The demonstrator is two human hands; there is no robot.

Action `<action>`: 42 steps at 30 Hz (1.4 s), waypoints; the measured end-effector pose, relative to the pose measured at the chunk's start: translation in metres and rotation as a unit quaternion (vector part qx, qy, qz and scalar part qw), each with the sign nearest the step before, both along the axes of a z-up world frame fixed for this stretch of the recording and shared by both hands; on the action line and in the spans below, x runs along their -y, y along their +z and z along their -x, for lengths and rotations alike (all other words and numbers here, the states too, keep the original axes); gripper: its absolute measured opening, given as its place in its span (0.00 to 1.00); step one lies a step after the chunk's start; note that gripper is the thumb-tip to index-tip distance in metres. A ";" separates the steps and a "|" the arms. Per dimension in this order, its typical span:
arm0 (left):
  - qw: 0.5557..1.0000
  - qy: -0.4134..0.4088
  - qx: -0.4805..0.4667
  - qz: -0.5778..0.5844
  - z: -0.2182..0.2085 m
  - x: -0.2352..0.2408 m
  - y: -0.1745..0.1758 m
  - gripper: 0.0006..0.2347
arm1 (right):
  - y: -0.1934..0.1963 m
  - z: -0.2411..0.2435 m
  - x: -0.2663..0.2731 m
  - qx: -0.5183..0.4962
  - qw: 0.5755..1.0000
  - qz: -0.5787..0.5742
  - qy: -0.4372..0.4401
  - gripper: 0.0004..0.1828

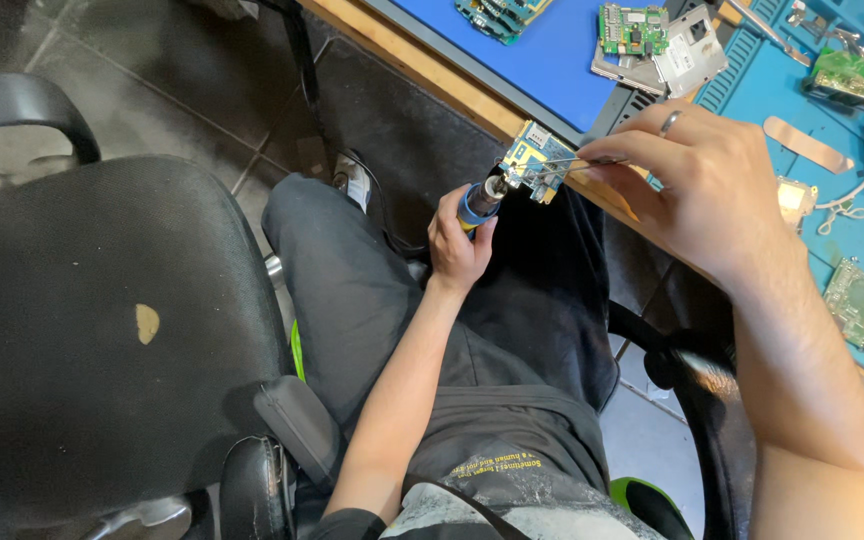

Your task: The person uses a hot air gun and tweezers to work on a small circuit board, then picks up a larger circuit board and continues to apply heat and manipulate components with the tweezers.

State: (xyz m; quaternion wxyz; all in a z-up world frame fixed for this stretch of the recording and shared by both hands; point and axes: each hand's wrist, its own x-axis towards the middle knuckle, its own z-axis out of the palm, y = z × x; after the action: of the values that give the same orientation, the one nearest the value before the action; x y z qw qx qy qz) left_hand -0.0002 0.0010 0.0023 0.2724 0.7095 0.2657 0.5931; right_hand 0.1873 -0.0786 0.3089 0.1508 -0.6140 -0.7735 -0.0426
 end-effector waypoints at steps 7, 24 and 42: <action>1.000 0.002 0.003 -0.004 0.000 0.000 0.001 0.21 | -0.001 0.000 0.000 -0.002 1.000 -0.004 -0.005 0.06; 1.000 0.014 -0.004 0.003 -0.001 -0.001 -0.010 0.22 | -0.018 -0.033 -0.008 0.108 0.979 -0.080 -0.153 0.05; 0.995 0.093 0.016 -0.032 -0.012 -0.010 -0.045 0.26 | -0.068 0.043 0.098 -0.558 0.786 0.210 -0.160 0.16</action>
State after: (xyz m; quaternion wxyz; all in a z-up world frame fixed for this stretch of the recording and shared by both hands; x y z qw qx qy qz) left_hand 0.0116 0.0112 -0.0425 0.1971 0.6803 0.3073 0.6355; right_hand 0.1440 -0.1765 0.2412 0.4149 -0.6623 -0.4346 0.4476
